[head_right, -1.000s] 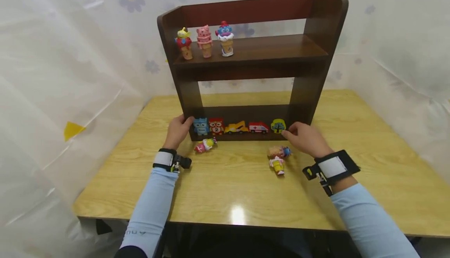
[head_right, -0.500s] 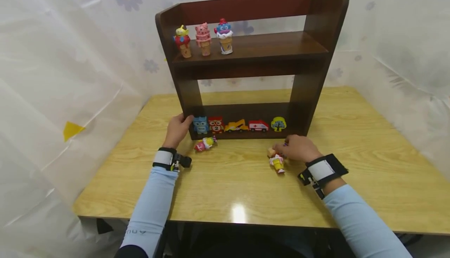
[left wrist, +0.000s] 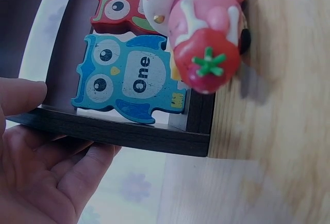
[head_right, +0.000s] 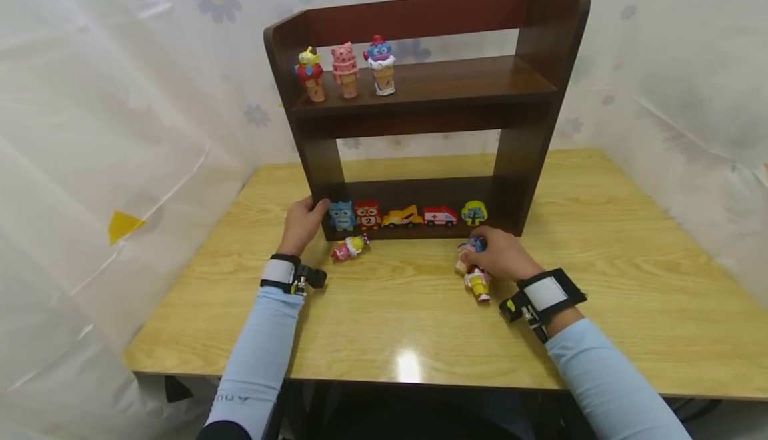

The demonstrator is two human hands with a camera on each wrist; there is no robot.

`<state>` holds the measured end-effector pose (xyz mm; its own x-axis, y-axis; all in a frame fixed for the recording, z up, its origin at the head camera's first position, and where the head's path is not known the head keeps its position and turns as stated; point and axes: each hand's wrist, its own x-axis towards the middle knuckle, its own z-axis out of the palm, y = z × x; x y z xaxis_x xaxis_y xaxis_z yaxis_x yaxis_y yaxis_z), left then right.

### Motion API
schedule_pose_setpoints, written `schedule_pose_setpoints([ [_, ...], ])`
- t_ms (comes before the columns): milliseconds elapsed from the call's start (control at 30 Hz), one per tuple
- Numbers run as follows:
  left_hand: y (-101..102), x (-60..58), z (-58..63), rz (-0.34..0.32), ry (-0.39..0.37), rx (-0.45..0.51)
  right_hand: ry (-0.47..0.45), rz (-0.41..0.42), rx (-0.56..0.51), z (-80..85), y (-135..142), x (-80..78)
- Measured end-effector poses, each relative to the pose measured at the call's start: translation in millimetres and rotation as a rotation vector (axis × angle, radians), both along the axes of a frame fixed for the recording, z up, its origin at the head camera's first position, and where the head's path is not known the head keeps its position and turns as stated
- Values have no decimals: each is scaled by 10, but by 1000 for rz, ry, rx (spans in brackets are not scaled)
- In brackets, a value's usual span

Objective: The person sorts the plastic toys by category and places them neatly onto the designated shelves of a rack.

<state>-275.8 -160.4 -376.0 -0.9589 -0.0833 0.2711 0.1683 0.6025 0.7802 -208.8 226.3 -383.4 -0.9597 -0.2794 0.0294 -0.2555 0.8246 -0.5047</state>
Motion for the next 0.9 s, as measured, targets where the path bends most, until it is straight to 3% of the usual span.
schedule_pose_setpoints([
  [267,19,20,28,11,18,-1,5,-28,-70,3,-38,3],
  [767,23,24,35,15,3,2,70,-4,-130,1,-43,37],
  [900,20,17,17,16,11,4,132,11,-128,57,-67,46],
])
